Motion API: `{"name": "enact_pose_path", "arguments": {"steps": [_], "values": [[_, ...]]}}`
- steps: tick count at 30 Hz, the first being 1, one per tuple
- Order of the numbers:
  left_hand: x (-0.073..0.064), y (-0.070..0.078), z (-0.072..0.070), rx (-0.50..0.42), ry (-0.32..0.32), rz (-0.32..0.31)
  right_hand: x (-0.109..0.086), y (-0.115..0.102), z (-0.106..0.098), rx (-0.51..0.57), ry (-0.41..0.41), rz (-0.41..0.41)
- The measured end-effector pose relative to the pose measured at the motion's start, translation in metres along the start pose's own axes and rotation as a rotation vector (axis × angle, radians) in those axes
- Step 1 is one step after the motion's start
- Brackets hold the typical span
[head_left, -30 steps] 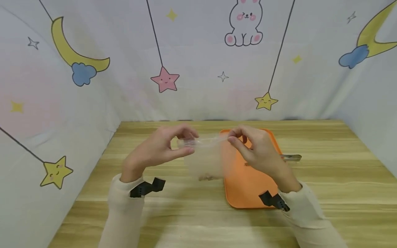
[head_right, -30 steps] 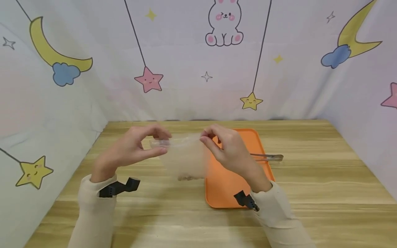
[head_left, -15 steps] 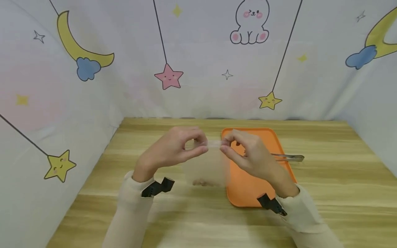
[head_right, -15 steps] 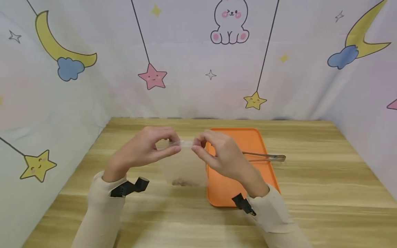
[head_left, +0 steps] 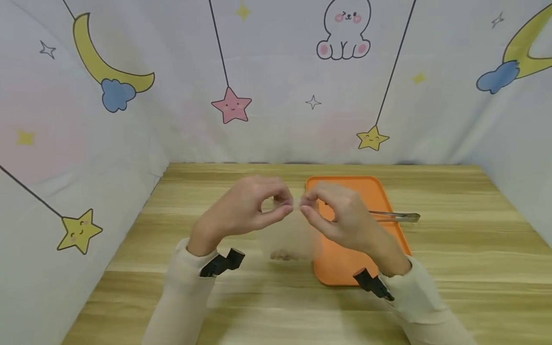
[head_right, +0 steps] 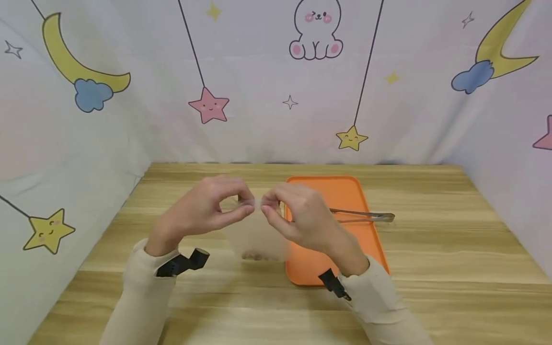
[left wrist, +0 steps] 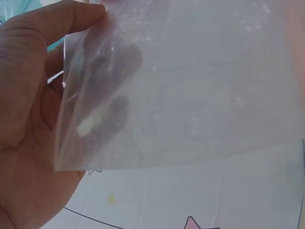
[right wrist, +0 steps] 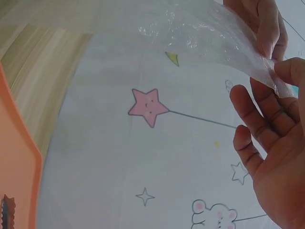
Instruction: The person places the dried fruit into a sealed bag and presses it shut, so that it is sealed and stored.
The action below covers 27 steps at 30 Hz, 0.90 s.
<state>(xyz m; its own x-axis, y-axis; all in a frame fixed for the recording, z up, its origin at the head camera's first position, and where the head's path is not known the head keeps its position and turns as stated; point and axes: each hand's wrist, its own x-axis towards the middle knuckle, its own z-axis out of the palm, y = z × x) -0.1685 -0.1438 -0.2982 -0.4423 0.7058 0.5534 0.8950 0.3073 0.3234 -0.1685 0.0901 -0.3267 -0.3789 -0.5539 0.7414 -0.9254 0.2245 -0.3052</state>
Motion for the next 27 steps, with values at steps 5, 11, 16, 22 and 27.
{"name": "enact_pose_path", "arguments": {"steps": [5, 11, 16, 22, 27], "values": [[0.002, 0.006, 0.000, 0.097, 0.025, 0.108, 0.001, -0.004, 0.004, 0.012, 0.006, -0.022], [0.000, 0.012, -0.005, 0.073, 0.009, 0.085, 0.003, -0.008, 0.006, -0.069, 0.099, -0.116], [-0.004, 0.008, -0.007, 0.023, -0.002, 0.031, 0.001, -0.009, 0.002, -0.047, 0.108, -0.101], [0.002, 0.011, -0.002, 0.098, 0.024, 0.138, 0.001, -0.011, -0.001, -0.038, 0.027, -0.086], [0.002, 0.012, -0.003, 0.070, 0.007, 0.134, 0.002, -0.010, -0.003, -0.012, 0.013, -0.150]]}}
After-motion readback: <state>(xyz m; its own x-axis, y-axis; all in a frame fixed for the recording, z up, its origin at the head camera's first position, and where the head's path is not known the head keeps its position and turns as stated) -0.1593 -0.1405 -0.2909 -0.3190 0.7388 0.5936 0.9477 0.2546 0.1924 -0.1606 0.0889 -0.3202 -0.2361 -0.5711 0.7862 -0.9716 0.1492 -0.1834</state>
